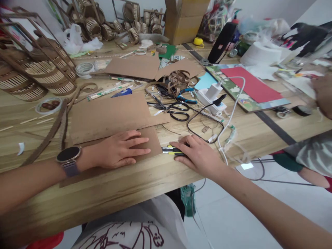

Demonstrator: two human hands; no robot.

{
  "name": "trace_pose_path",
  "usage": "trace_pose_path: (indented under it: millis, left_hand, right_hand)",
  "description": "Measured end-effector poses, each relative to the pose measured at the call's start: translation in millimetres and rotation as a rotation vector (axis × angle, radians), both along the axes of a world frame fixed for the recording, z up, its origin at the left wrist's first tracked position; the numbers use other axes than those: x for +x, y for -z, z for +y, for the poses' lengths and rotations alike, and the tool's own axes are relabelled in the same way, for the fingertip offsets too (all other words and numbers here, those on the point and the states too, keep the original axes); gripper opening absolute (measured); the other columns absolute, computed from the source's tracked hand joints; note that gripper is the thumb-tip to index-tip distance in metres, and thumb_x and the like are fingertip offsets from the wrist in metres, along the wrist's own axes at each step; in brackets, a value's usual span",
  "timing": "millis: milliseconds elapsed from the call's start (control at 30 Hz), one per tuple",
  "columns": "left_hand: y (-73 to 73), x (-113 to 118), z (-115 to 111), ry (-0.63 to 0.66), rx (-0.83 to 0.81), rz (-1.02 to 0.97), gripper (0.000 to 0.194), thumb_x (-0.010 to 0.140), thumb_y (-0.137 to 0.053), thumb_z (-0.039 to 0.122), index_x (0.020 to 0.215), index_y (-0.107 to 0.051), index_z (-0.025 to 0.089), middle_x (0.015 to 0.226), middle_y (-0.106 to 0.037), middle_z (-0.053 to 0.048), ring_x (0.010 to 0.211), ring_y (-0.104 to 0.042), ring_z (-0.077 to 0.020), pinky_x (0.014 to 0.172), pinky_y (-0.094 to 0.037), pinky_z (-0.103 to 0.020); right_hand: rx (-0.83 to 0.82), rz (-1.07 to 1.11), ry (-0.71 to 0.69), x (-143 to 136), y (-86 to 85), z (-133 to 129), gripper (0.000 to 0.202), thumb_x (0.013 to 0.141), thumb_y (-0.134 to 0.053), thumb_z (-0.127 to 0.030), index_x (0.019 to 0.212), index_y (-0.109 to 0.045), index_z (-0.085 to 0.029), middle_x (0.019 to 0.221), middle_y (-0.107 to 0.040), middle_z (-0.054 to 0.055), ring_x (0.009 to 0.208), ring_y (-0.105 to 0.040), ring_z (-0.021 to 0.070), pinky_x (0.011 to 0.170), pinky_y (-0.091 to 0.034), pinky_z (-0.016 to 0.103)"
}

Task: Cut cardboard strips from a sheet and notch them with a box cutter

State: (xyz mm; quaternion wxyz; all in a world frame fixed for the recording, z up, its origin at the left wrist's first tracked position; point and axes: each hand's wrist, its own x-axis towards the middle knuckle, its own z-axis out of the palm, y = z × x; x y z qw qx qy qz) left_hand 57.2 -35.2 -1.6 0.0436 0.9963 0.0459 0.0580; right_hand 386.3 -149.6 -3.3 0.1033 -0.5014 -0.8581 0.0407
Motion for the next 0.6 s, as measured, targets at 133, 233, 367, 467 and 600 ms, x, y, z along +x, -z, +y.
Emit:
trace_pose_path:
  millis: [133, 233, 367, 467, 600]
  left_hand:
    - [1.1, 4, 1, -0.002, -0.061, 0.026, 0.049, 0.106, -0.036, 0.045, 0.151, -0.046, 0.029, 0.163, -0.036, -0.005, 0.155, -0.024, -0.0267, 0.126, -0.023, -0.048]
    - [0.9, 4, 2, -0.005, -0.107, 0.027, 0.048, 0.106, -0.037, 0.045, 0.150, -0.047, 0.030, 0.163, -0.036, -0.005, 0.155, -0.023, -0.0256, 0.126, -0.022, -0.047]
    - [0.4, 3, 1, -0.007, -0.117, 0.017, 0.047, 0.106, -0.036, 0.043, 0.150, -0.048, 0.030, 0.163, -0.035, -0.006, 0.155, -0.023, -0.0269, 0.125, -0.024, -0.048]
    - [0.5, 4, 1, -0.012, -0.107, 0.023, 0.047, 0.106, -0.036, 0.043, 0.150, -0.047, 0.029, 0.163, -0.035, -0.005, 0.155, -0.023, -0.0261, 0.126, -0.023, -0.047]
    - [1.2, 12, 2, -0.052, -0.076, 0.027, 0.047, 0.107, -0.036, 0.042, 0.151, -0.046, 0.029, 0.163, -0.035, -0.004, 0.155, -0.024, -0.0259, 0.126, -0.022, -0.046]
  right_hand:
    - [0.025, -0.025, 0.021, -2, 3.3, -2, 0.046, 0.102, -0.039, -0.050, 0.129, -0.066, -0.025, 0.100, -0.067, 0.011, 0.091, -0.062, 0.0246, 0.082, -0.053, 0.040]
    - [0.040, -0.049, 0.035, 1, 4.8, -7, 0.046, 0.102, -0.039, -0.050, 0.129, -0.068, -0.025, 0.100, -0.067, 0.011, 0.092, -0.062, 0.0254, 0.081, -0.053, 0.040]
    - [0.089, -0.063, 0.056, 3, 5.9, -18, 0.046, 0.102, -0.038, -0.048, 0.127, -0.068, -0.025, 0.097, -0.066, 0.010, 0.087, -0.062, 0.0237, 0.076, -0.052, 0.037]
    - [0.101, -0.062, 0.083, -1, 5.4, -26, 0.044, 0.103, -0.039, -0.046, 0.130, -0.067, -0.024, 0.098, -0.066, 0.010, 0.087, -0.062, 0.0234, 0.075, -0.053, 0.037]
    - [0.104, -0.040, 0.185, -11, 5.2, -32, 0.044, 0.102, -0.042, -0.045, 0.131, -0.066, -0.023, 0.099, -0.065, 0.011, 0.092, -0.062, 0.0256, 0.078, -0.054, 0.038]
